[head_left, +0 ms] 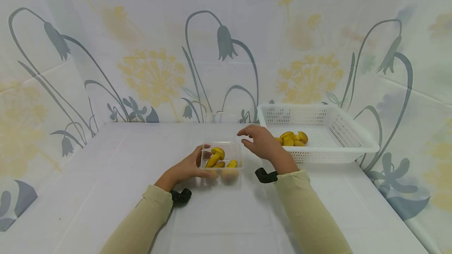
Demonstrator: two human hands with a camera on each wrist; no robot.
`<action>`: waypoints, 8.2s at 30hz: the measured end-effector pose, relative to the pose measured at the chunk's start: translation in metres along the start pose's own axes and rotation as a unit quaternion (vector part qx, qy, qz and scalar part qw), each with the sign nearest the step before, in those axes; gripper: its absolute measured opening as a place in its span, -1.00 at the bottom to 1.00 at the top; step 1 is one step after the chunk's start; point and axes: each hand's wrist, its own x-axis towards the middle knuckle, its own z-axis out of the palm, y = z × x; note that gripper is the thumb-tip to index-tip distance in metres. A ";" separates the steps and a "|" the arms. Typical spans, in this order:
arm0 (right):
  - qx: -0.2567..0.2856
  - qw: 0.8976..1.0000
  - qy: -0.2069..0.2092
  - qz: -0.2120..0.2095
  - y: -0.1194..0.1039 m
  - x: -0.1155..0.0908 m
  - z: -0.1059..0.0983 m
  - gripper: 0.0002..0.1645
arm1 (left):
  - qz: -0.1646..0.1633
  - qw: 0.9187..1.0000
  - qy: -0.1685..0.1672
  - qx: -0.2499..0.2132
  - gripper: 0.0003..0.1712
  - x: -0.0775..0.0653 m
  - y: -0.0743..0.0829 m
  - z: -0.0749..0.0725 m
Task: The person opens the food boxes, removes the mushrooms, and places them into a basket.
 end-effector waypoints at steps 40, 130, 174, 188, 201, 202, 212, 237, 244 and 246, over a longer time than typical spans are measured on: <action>0.006 0.997 -0.040 -0.068 -0.033 0.007 0.054 -0.65 | -0.003 1.000 0.000 -0.004 0.12 -0.001 0.003 0.000; 0.118 0.989 -0.035 -0.083 -0.013 -0.003 -0.008 -0.51 | -0.017 1.000 0.007 0.005 0.24 -0.002 0.004 0.001; 0.123 0.981 0.087 0.125 0.059 -0.044 -0.082 -0.35 | -0.007 1.000 0.004 -0.008 0.24 -0.001 0.001 0.002; 0.116 0.975 0.083 0.169 0.069 -0.051 -0.087 -0.30 | 0.000 1.000 0.003 0.000 0.21 0.000 0.000 0.002; 0.111 0.969 0.068 0.208 0.085 -0.053 -0.081 -0.29 | -0.004 1.000 0.001 -0.007 0.20 -0.001 0.000 0.001; 0.110 0.969 0.068 0.211 0.086 -0.053 -0.080 -0.29 | -0.005 1.000 0.001 -0.005 0.20 0.000 0.000 0.002; 0.075 0.969 0.059 0.227 0.094 -0.055 -0.078 -0.35 | -0.006 1.000 0.003 -0.008 0.17 -0.001 0.001 0.002; 0.031 0.965 0.044 0.259 0.106 -0.059 -0.075 -0.44 | 0.003 1.000 0.001 -0.012 0.23 -0.004 0.007 0.003; 0.013 0.964 0.035 0.262 0.110 -0.059 -0.072 -0.46 | 0.004 1.000 -0.001 -0.014 0.24 -0.004 0.006 0.002; 0.011 0.964 0.029 0.263 0.110 -0.059 -0.072 -0.45 | 0.005 1.000 -0.001 -0.009 0.24 -0.004 0.005 0.002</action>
